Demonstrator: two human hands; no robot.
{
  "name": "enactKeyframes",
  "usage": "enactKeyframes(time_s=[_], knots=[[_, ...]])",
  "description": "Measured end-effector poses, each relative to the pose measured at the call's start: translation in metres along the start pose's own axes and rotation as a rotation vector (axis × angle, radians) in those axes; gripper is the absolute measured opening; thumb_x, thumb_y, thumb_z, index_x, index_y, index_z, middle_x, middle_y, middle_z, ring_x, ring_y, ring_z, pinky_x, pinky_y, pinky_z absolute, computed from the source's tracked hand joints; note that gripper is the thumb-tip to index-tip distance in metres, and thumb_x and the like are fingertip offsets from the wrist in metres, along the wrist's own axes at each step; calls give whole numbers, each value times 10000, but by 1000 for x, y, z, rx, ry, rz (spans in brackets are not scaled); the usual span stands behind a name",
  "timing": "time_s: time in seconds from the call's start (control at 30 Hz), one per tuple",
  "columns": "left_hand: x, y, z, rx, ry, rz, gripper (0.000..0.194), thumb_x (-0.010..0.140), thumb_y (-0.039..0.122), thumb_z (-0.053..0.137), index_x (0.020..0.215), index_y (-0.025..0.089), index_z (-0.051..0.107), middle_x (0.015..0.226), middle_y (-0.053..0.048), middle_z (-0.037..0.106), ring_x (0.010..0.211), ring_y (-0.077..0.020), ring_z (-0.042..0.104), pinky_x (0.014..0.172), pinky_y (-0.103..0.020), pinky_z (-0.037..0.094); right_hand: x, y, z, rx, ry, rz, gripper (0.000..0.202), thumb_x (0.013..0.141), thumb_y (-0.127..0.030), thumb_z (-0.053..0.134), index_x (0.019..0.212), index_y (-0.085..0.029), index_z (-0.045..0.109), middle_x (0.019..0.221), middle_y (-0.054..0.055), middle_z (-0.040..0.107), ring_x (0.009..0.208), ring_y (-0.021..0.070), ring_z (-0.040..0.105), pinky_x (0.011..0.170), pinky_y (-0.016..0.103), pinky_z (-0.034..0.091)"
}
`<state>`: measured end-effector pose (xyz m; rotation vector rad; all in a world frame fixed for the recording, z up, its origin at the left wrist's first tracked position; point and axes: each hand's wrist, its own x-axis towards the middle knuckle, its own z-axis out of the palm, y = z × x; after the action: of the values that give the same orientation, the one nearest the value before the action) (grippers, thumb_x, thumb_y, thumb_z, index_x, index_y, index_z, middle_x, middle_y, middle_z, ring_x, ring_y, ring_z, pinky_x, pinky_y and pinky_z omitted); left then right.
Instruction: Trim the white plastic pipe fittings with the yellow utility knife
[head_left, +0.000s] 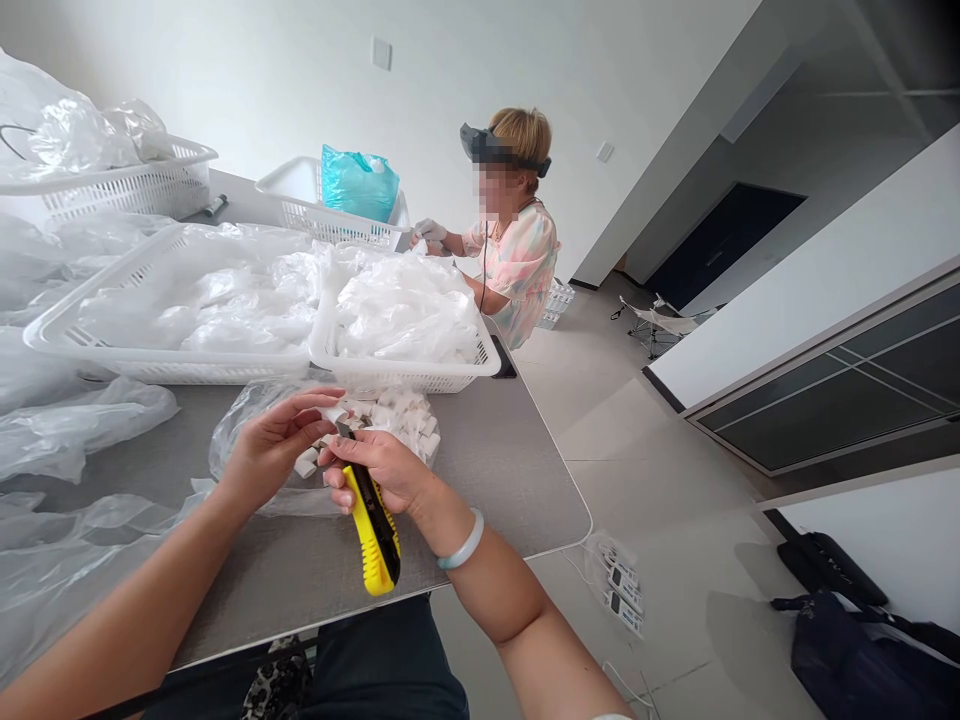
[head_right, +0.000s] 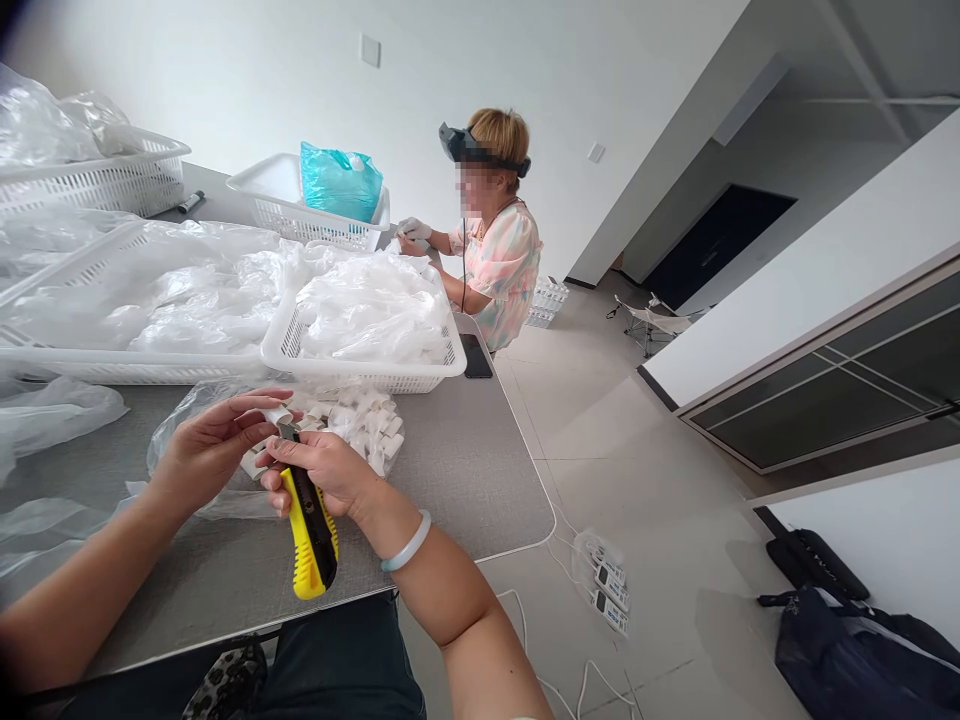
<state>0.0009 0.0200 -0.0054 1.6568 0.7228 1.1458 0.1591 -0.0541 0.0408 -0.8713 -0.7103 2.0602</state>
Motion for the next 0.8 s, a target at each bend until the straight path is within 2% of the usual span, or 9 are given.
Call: enactKeyframes(time_s=[0.17, 0.3, 0.53, 0.7, 0.8], knots=[[-1, 1, 2, 1, 23, -23, 347, 808, 548, 752, 968, 242, 713, 1199, -92, 715, 1030, -275, 712, 857, -403, 614, 1, 0, 1, 60, -14, 50, 335, 1054, -193, 381, 779, -149, 567, 550, -42, 506, 413, 79, 473, 459, 194, 410], [-1, 4, 3, -9, 49, -20, 376, 775, 563, 775, 918, 221, 713, 1146, -107, 729, 978, -258, 721, 819, -373, 617, 1, -2, 2, 110, -25, 102, 354, 1066, -233, 362, 772, -161, 547, 558, -51, 462, 418, 67, 429, 460, 178, 380], [0, 6, 7, -49, 75, 7, 327, 762, 479, 813, 839, 191, 680, 1057, -95, 731, 876, -222, 734, 714, -311, 602, 5, -4, 1, 214, -34, 186, 409, 1090, -307, 326, 764, -162, 527, 577, -68, 399, 414, 44, 352, 445, 152, 338], [-3, 9, 8, -70, 39, 4, 316, 783, 463, 810, 880, 196, 671, 1014, -90, 747, 853, -205, 725, 704, -290, 595, 4, -3, -1, 201, -67, 149, 397, 1087, -267, 316, 778, -156, 539, 557, -67, 425, 395, 42, 372, 437, 158, 349], [-3, 10, 4, -91, 37, -62, 365, 735, 473, 848, 915, 199, 687, 991, -81, 756, 785, -198, 719, 680, -289, 607, 1, -2, -2, 59, -45, 30, 305, 1054, -266, 447, 794, -153, 561, 550, -51, 512, 409, 69, 472, 446, 186, 411]])
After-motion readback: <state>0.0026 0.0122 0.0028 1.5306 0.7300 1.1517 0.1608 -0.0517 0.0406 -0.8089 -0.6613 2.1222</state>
